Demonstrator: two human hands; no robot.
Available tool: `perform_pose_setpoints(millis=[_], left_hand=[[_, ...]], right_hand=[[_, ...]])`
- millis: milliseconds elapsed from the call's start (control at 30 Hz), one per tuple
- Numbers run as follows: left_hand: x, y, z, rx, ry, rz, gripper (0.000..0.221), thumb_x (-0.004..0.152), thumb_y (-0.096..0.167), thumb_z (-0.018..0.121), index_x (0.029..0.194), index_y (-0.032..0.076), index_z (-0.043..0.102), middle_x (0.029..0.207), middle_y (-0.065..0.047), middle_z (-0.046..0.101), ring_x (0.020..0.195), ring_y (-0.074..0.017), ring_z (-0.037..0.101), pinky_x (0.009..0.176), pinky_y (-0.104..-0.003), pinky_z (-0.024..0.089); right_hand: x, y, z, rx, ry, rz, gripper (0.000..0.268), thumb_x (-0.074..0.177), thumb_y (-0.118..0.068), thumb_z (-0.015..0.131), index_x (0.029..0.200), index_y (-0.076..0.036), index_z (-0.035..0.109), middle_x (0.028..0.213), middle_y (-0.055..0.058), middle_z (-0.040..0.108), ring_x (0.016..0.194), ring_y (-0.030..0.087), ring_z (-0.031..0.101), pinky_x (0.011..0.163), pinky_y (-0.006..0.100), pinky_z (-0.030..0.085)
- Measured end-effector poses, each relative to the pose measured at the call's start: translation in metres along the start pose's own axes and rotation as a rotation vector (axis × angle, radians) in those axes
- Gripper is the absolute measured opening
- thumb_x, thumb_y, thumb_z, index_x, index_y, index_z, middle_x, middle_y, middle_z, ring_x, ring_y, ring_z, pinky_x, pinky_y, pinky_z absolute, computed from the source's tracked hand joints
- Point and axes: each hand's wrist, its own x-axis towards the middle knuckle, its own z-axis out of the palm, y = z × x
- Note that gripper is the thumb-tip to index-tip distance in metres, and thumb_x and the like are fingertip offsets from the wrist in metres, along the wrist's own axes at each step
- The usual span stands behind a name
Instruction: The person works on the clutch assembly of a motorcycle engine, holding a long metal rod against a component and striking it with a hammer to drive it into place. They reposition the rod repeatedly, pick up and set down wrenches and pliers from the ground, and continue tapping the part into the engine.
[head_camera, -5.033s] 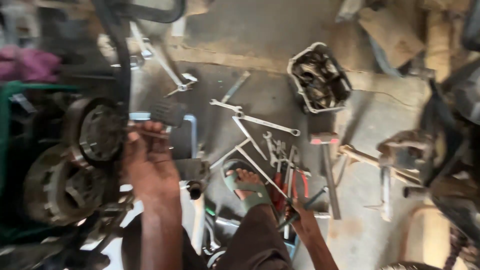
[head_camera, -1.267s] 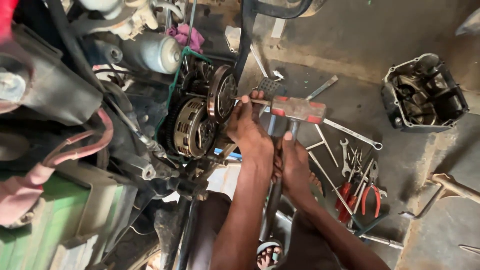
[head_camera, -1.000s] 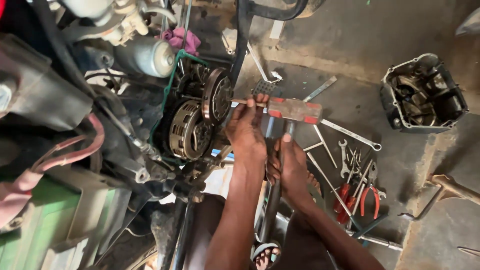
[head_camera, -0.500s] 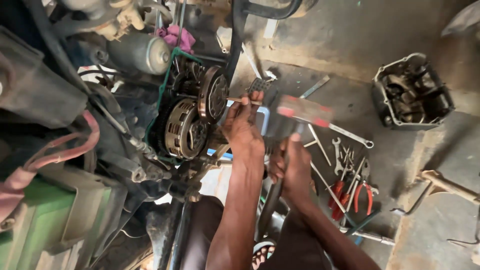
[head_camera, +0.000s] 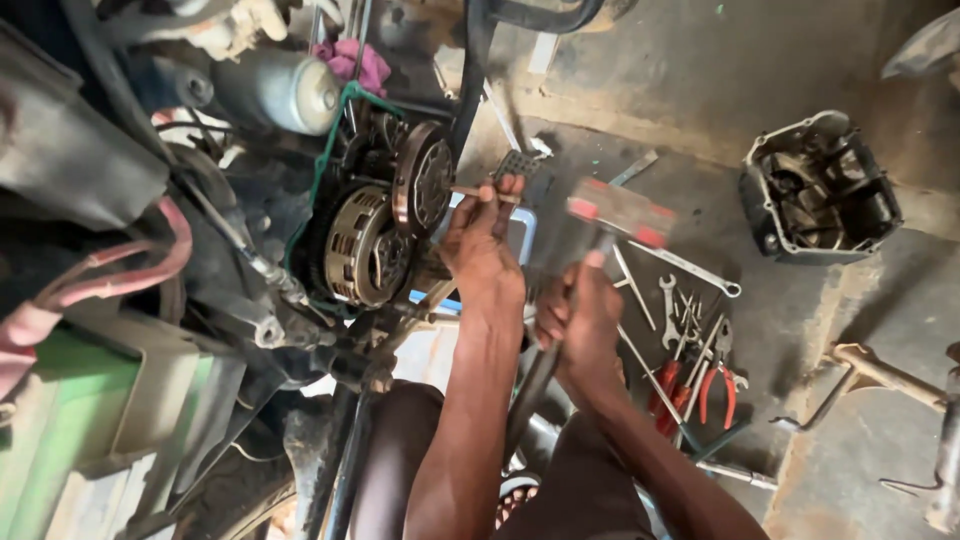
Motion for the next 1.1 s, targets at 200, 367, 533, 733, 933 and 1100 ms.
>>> perform_pose_setpoints(millis=[200, 367, 533, 733, 933, 1100], left_hand=[[0.0, 0.0, 0.005, 0.013, 0.034, -0.063, 0.012, 0.09, -0.003, 0.07, 0.101, -0.006, 0.069, 0.103, -0.022, 0.074, 0.097, -0.0319, 0.074, 0.099, -0.042, 0.059], [0.009, -0.01, -0.013, -0.068, -0.054, 0.009, 0.014, 0.093, -0.006, 0.072, 0.104, -0.01, 0.064, 0.105, -0.022, 0.071, 0.101, -0.0349, 0.073, 0.104, -0.048, 0.059], [-0.002, 0.005, 0.005, 0.02, -0.02, -0.055, 0.018, 0.092, -0.001, 0.069, 0.108, -0.008, 0.067, 0.107, -0.021, 0.073, 0.102, -0.0316, 0.073, 0.102, -0.041, 0.058], [0.009, 0.006, -0.018, 0.054, -0.05, -0.157, 0.017, 0.093, 0.005, 0.073, 0.109, 0.0, 0.069, 0.11, -0.015, 0.074, 0.107, -0.0264, 0.072, 0.1, -0.035, 0.058], [-0.006, 0.031, -0.004, 0.042, -0.216, -0.244, 0.017, 0.094, 0.01, 0.074, 0.109, 0.008, 0.068, 0.119, -0.008, 0.074, 0.116, -0.0225, 0.07, 0.099, -0.036, 0.057], [-0.01, 0.037, 0.002, 0.096, -0.199, -0.28, 0.023, 0.097, 0.011, 0.07, 0.119, 0.006, 0.068, 0.122, -0.006, 0.073, 0.12, -0.0198, 0.067, 0.102, -0.036, 0.053]], right_hand=[[-0.005, -0.016, 0.008, -0.129, -0.129, 0.151, 0.047, 0.103, -0.055, 0.047, 0.088, -0.01, 0.047, 0.06, -0.002, 0.04, 0.041, 0.008, 0.037, 0.036, 0.027, 0.033], [0.003, 0.011, -0.004, -0.285, 0.069, 0.184, 0.05, 0.102, -0.056, 0.045, 0.087, -0.009, 0.05, 0.058, -0.003, 0.039, 0.04, 0.007, 0.037, 0.034, 0.027, 0.03], [-0.007, -0.021, 0.01, -0.023, -0.108, 0.132, 0.048, 0.103, -0.055, 0.049, 0.087, -0.01, 0.047, 0.061, -0.003, 0.04, 0.042, 0.008, 0.038, 0.036, 0.027, 0.033], [0.027, -0.059, -0.046, 0.211, 0.146, -0.124, 0.035, 0.105, -0.042, 0.056, 0.094, -0.01, 0.05, 0.067, -0.002, 0.044, 0.049, 0.011, 0.043, 0.045, 0.029, 0.038], [0.051, -0.078, -0.241, -0.218, 0.467, -0.157, 0.022, 0.102, -0.019, 0.064, 0.087, -0.01, 0.052, 0.068, 0.001, 0.052, 0.054, 0.012, 0.05, 0.048, 0.029, 0.041], [-0.01, -0.034, -0.358, -1.114, 0.681, -0.386, 0.024, 0.091, -0.019, 0.071, 0.101, 0.001, 0.063, 0.074, 0.012, 0.065, 0.061, 0.024, 0.062, 0.054, 0.04, 0.048]])
